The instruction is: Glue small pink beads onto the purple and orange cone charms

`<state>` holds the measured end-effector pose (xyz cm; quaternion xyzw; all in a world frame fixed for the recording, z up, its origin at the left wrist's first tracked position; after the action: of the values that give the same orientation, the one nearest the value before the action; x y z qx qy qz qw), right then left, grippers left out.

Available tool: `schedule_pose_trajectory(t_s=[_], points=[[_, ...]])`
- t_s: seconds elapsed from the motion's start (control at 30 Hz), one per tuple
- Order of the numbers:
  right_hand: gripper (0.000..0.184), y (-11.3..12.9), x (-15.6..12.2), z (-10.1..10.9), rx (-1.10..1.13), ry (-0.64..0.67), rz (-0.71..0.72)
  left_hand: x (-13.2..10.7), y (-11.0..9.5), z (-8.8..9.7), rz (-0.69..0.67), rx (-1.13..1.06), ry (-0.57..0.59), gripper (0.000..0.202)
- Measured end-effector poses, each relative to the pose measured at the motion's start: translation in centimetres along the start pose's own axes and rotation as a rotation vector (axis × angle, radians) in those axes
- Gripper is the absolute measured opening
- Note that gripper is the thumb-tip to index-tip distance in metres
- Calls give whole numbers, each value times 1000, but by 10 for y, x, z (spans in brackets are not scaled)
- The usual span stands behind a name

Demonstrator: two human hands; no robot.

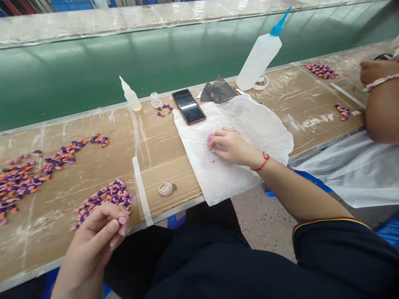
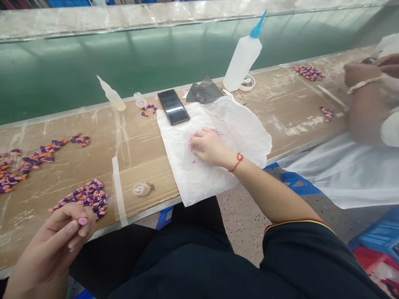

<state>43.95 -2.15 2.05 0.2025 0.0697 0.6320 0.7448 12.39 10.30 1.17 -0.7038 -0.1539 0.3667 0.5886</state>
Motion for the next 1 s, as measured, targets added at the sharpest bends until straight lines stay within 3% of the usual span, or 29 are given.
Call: schedule_pose_trajectory(t_s=[0.4, 0.63, 0.8, 0.93, 1.0], points=[[12, 7, 8, -4, -59, 171, 103, -5, 28, -15, -85, -183, 46, 16], [12, 6, 4, -2, -50, 157, 86, -3, 30, -19, -46, -222, 60, 15], [15, 7, 7, -11, -123, 171, 107, -7, 26, -23, -65, -233, 115, 16], [17, 9, 4, -12, -180, 149, 108, -8, 26, -21, -67, -223, 16, 21], [18, 24, 0, -5, -149, 81, 125, -8, 26, -31, -53, -193, -28, 26]])
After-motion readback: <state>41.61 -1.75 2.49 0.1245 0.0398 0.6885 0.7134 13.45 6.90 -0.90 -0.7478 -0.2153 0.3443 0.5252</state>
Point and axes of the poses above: each hand's wrist, its own x-axis towards the middle knuckle, its own z-axis out of the back of the hand, y = z × x, the point moved 10 cm from there along x, towards the middle knuckle, and after that the axes turned 1 degree about x, right-handed, at the moved point
